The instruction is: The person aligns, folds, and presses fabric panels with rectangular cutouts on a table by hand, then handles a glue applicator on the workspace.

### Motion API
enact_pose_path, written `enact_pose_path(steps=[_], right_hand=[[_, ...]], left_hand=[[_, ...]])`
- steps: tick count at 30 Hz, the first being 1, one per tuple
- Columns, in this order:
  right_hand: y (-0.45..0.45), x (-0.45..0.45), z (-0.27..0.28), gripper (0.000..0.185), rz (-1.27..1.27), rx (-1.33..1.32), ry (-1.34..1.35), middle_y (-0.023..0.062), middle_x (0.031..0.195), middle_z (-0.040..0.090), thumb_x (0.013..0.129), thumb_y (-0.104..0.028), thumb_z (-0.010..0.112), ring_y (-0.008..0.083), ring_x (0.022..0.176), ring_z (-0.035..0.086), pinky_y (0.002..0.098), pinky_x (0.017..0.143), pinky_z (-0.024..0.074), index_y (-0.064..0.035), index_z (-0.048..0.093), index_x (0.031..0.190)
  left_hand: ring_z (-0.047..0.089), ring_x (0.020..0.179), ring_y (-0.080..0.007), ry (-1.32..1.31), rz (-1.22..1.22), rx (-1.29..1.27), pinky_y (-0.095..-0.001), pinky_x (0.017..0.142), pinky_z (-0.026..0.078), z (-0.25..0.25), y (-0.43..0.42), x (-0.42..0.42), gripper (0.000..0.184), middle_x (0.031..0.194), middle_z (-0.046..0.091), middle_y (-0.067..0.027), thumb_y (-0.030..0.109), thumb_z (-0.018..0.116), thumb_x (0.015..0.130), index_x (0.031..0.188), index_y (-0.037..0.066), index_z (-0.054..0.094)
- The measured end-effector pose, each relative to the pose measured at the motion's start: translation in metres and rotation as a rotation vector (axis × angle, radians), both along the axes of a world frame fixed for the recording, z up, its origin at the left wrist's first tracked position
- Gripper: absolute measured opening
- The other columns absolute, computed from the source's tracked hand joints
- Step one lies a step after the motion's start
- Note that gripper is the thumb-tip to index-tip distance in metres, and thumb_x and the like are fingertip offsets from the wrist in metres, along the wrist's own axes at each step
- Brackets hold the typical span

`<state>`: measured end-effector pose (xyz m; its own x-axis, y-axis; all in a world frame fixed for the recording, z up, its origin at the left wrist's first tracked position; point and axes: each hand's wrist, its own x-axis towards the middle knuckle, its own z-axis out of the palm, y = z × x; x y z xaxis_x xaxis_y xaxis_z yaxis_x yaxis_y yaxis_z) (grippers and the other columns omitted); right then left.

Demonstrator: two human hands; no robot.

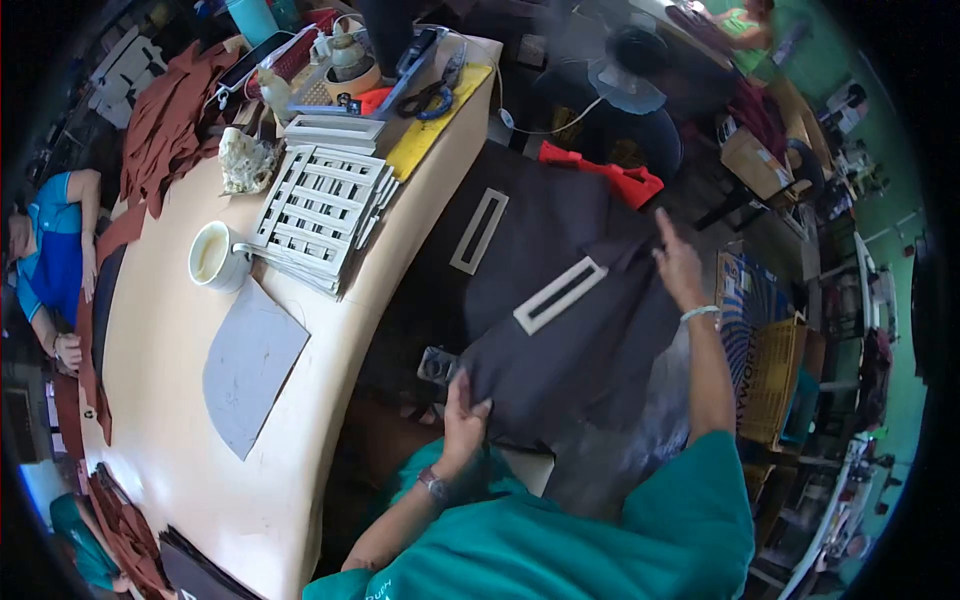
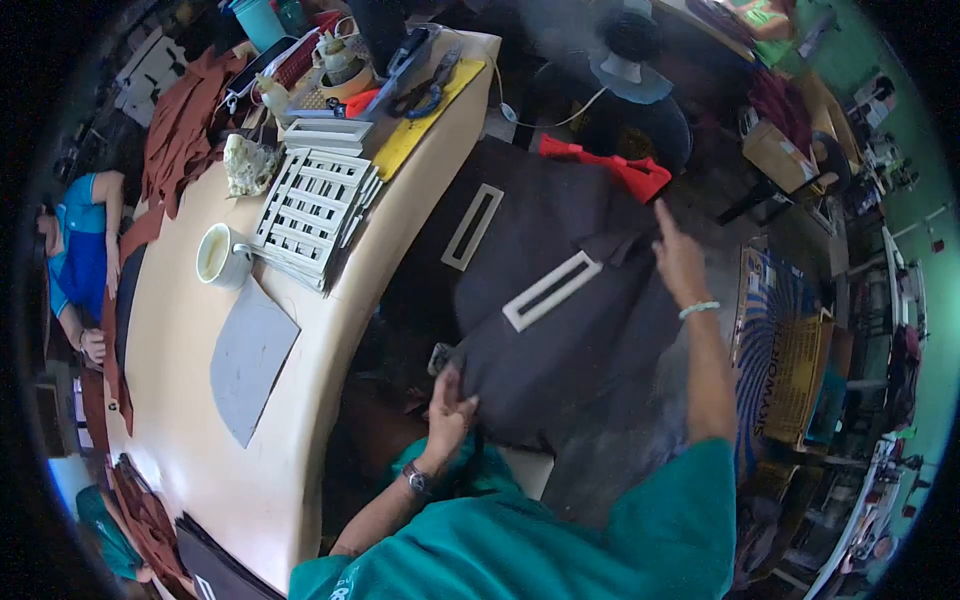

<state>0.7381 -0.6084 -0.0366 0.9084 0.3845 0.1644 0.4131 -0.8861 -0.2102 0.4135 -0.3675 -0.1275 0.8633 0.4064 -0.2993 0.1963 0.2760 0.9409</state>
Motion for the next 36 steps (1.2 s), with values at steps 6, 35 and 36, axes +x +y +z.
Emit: enact_pose_path(steps=[6, 35, 36], right_hand=[[0.047, 0.015, -0.009, 0.073, 0.221, 0.084, -0.083, 0.0178, 0.094, 0.063, 0.079, -0.005, 0.059, 0.0374, 0.083, 0.061, 0.0467, 0.074, 0.0476, -0.0218, 0.023, 0.141], [0.082, 0.004, -0.054, 0.066, -0.030, 0.476, -0.179, 0.0232, 0.128, 0.045, 0.084, -0.019, 0.059, 0.0352, 0.119, 0.043, 0.0425, 0.099, 0.0323, 0.0007, 0.026, 0.137], [0.096, -0.010, -0.051, 0.065, 0.024, 0.486, -0.158, 0.0229, 0.129, 0.044, 0.084, -0.018, 0.059, 0.0350, 0.120, 0.042, 0.0426, 0.100, 0.0320, 0.0007, 0.027, 0.137]], left_hand=[[0.056, 0.098, -0.0185, 0.487, -0.017, -0.642, -0.0343, 0.082, 0.049, 0.029, 0.002, 0.002, 0.050, 0.119, 0.050, -0.0094, -0.007, 0.054, 0.081, 0.124, 0.004, 0.031], [0.052, 0.086, -0.0129, 0.453, -0.022, -0.877, -0.0400, 0.090, 0.044, 0.001, -0.025, 0.069, 0.015, 0.090, 0.051, 0.0007, 0.017, 0.067, 0.082, 0.083, 0.011, 0.053], [0.051, 0.090, -0.0134, 0.420, -0.172, -0.915, -0.0370, 0.086, 0.046, -0.022, -0.028, 0.068, 0.025, 0.100, 0.052, -0.0041, 0.021, 0.066, 0.083, 0.096, 0.002, 0.056]])
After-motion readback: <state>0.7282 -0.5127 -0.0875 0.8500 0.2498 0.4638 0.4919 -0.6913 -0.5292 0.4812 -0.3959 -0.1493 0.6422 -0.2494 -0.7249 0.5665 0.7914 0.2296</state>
